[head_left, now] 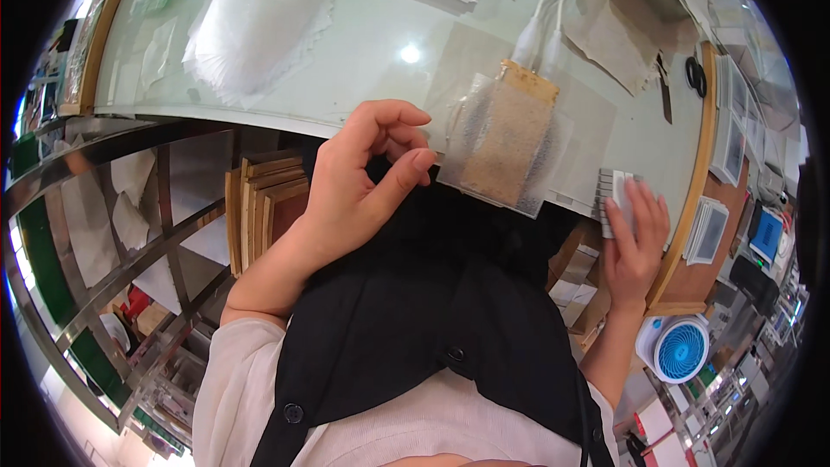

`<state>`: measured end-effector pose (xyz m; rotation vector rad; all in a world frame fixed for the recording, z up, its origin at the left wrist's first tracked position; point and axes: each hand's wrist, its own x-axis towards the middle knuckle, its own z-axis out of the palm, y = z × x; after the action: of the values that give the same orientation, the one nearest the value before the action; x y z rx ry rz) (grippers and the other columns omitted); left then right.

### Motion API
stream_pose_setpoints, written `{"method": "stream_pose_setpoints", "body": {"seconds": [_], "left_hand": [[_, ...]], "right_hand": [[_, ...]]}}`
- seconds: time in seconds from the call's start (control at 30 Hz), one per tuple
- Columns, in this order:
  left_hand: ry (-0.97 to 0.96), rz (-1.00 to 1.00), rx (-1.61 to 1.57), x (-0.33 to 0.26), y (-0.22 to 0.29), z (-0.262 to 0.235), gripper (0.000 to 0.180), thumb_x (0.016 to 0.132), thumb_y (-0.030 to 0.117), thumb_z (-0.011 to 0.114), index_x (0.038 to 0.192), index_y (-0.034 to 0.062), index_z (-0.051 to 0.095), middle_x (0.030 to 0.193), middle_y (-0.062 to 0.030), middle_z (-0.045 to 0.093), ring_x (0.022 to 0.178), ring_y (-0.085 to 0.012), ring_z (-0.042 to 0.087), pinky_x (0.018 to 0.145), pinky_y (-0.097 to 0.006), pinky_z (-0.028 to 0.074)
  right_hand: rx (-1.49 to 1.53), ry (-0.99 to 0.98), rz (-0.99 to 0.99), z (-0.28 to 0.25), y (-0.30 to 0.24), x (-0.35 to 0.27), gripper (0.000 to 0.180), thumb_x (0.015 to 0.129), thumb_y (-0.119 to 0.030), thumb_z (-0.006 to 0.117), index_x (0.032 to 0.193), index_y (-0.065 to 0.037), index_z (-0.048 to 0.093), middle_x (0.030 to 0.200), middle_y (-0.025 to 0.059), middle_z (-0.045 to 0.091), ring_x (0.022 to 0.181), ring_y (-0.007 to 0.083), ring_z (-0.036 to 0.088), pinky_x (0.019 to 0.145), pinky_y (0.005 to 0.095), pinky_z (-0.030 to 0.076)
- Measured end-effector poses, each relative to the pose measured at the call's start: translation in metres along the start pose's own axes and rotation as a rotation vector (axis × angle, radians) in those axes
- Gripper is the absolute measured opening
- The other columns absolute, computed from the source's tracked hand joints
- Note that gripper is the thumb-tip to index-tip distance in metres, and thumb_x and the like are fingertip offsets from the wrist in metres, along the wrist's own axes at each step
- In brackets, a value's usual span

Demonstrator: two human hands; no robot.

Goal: Assembling small solar panel components by layering parts and organizing them in a storage tray.

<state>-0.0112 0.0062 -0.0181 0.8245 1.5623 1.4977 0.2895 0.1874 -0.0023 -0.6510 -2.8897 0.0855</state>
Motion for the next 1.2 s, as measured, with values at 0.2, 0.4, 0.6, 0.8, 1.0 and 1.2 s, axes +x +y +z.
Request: {"method": "stream_pose_setpoints", "body": {"seconds": [0.2,0.4,0.6,0.8,1.0,1.2], "left_hand": [[-0.142,0.326,-0.042,-0.007,0.021,-0.001,0.022,0.088,0.002,0.066,0.108,-0.0005,0.06,0.091,-0.0058,0.065,0.079,-0.0133,0.063,0.071,-0.025,0.05],[-0.456,-0.129,-0.893,-0.012,0.026,0.015,0.066,0.101,0.041,0.046,0.148,0.0018,0.023,0.145,-0.0164,0.041,0.13,-0.0258,0.046,0.105,-0.04,0.039],[-0.396,-0.222,-0.869,-0.012,0.027,0.005,0.067,0.102,0.046,0.04,0.149,0.0024,0.023,0.144,-0.0163,0.041,0.128,-0.0263,0.047,0.103,-0.04,0.041],[-0.451,-0.198,-0.744,-0.01,0.025,0.005,0.056,0.104,0.034,0.042,0.148,0.0036,0.027,0.137,-0.0142,0.048,0.123,-0.0216,0.049,0.1,-0.037,0.042],[-0.368,-0.108,-0.538,-0.012,0.027,-0.003,0.05,0.102,0.03,0.045,0.142,0.0012,0.034,0.122,-0.013,0.058,0.103,-0.0179,0.059,0.088,-0.031,0.047],[0.026,-0.076,-0.254,-0.009,0.006,-0.007,0.016,0.097,0.008,0.055,0.112,0.0038,0.052,0.086,-0.0017,0.06,0.074,-0.0064,0.056,0.064,-0.02,0.045]], "right_hand": [[0.119,0.398,0.028,-0.03,-0.045,0.049,0.025,0.094,-0.002,0.049,0.114,0.003,0.064,0.13,0.0221,0.056,0.121,0.0393,0.053,0.103,0.0492,0.041],[-0.098,0.356,-0.303,-0.03,-0.097,0.094,0.023,0.093,-0.027,0.063,0.113,-0.018,0.067,0.122,0.0096,0.062,0.116,0.0308,0.055,0.104,0.0456,0.039],[0.409,0.31,-0.279,-0.022,-0.098,0.11,0.05,0.094,-0.055,0.049,0.116,-0.012,0.065,0.121,0.0102,0.063,0.114,0.0288,0.056,0.1,0.0429,0.04],[0.751,0.139,0.028,-0.03,-0.073,0.134,0.039,0.09,-0.024,0.061,0.122,-0.001,0.06,0.104,0.0113,0.064,0.097,0.0192,0.058,0.087,0.0314,0.041],[1.294,-0.212,0.269,-0.026,-0.063,0.132,0.042,0.083,-0.008,0.065,0.124,0.001,0.057,0.085,-0.0013,0.056,0.078,0.0062,0.049,0.075,0.0214,0.036],[1.342,-0.131,0.43,-0.007,-0.056,0.139,0.04,0.088,-0.009,0.064,0.126,0.0,0.056,0.088,-0.0026,0.054,0.082,0.0039,0.049,0.076,0.0178,0.036]]}}
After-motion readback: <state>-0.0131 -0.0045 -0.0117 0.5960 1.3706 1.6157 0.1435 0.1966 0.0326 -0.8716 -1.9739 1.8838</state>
